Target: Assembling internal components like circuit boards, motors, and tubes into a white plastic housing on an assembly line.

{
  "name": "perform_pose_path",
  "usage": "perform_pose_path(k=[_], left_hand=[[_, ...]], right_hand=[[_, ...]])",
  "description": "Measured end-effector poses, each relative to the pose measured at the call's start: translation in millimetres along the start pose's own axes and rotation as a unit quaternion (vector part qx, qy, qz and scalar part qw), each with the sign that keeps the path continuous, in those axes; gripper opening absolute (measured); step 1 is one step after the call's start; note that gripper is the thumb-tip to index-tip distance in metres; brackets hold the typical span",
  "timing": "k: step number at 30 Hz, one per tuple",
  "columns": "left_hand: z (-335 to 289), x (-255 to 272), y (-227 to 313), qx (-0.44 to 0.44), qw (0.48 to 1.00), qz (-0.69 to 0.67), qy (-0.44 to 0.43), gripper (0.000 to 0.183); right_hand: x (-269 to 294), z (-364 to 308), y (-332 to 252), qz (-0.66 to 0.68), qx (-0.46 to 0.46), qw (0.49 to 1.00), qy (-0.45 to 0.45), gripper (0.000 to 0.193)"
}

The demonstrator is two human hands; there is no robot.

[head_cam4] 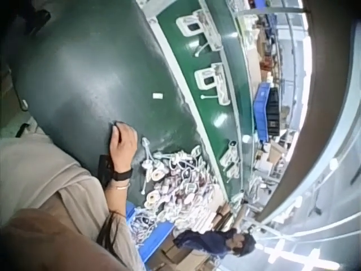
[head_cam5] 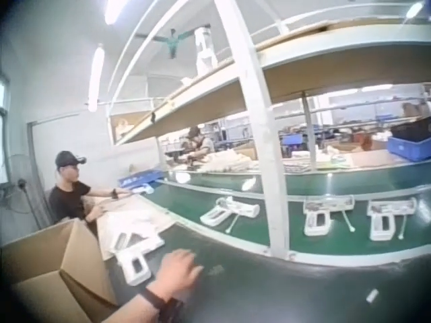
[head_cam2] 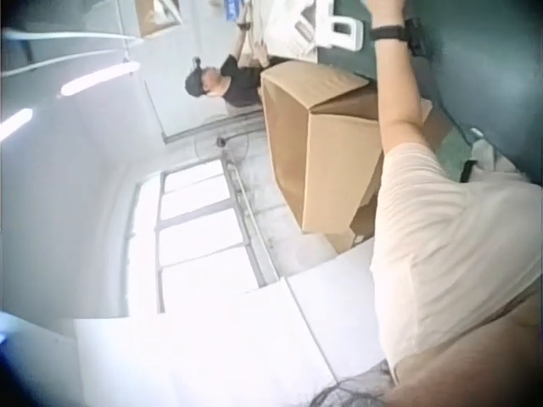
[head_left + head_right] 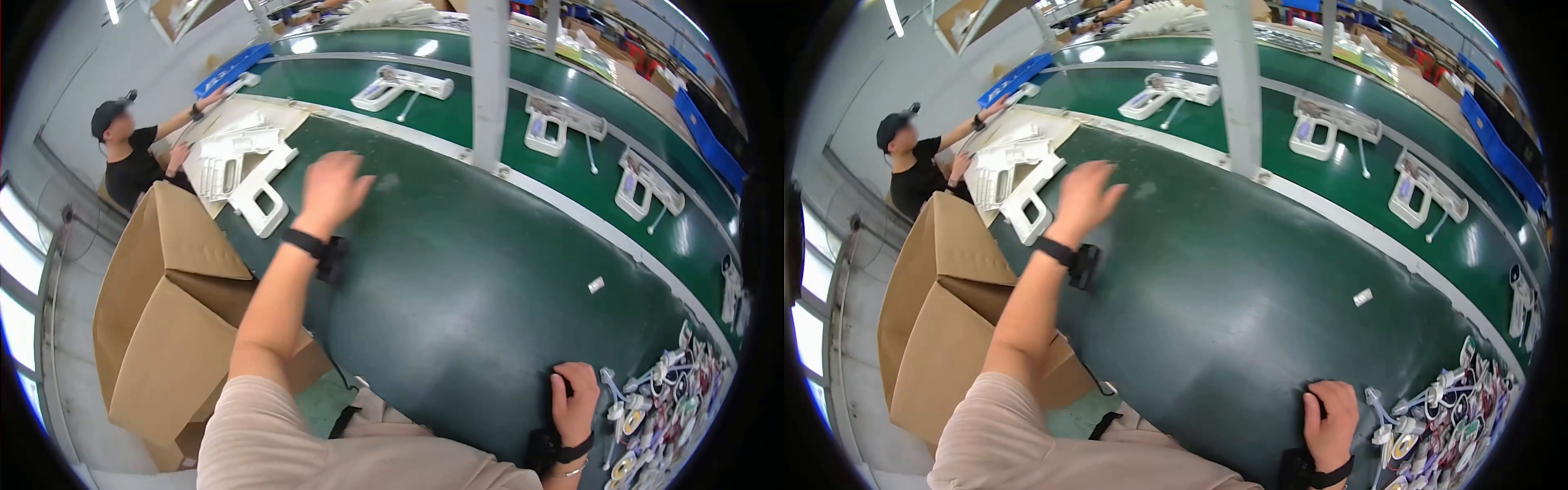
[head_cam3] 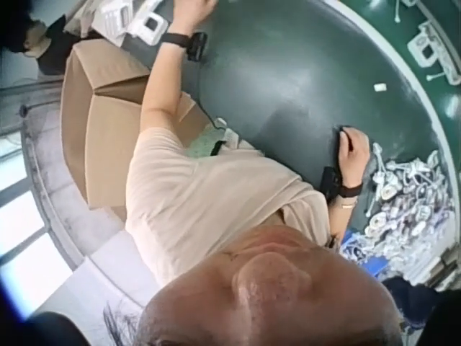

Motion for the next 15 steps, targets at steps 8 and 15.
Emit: perform_pose_path(k=[8,15], left_hand=[[-162,-8,-123,0.178,0.958,0.073,-0.215,0.042],[-105,43,159,-0.165,0.942,-0.170,-0.237,0.040]], right_hand=[[-15,7,4,0.021,-0.036,0.999,0.001,0.004],[-24,17,11,0.038,0.036,0.999,-0.006,0.014]])
Point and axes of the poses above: each hand's wrist, its own z-axis towards the middle knuckle, its own x-axis out of the back of the hand, y = z × x, the point moved 8 cm from there along z, towards the middle knuckle, and after that the axes turned 14 degrees about -x, right-handed, at the moved point
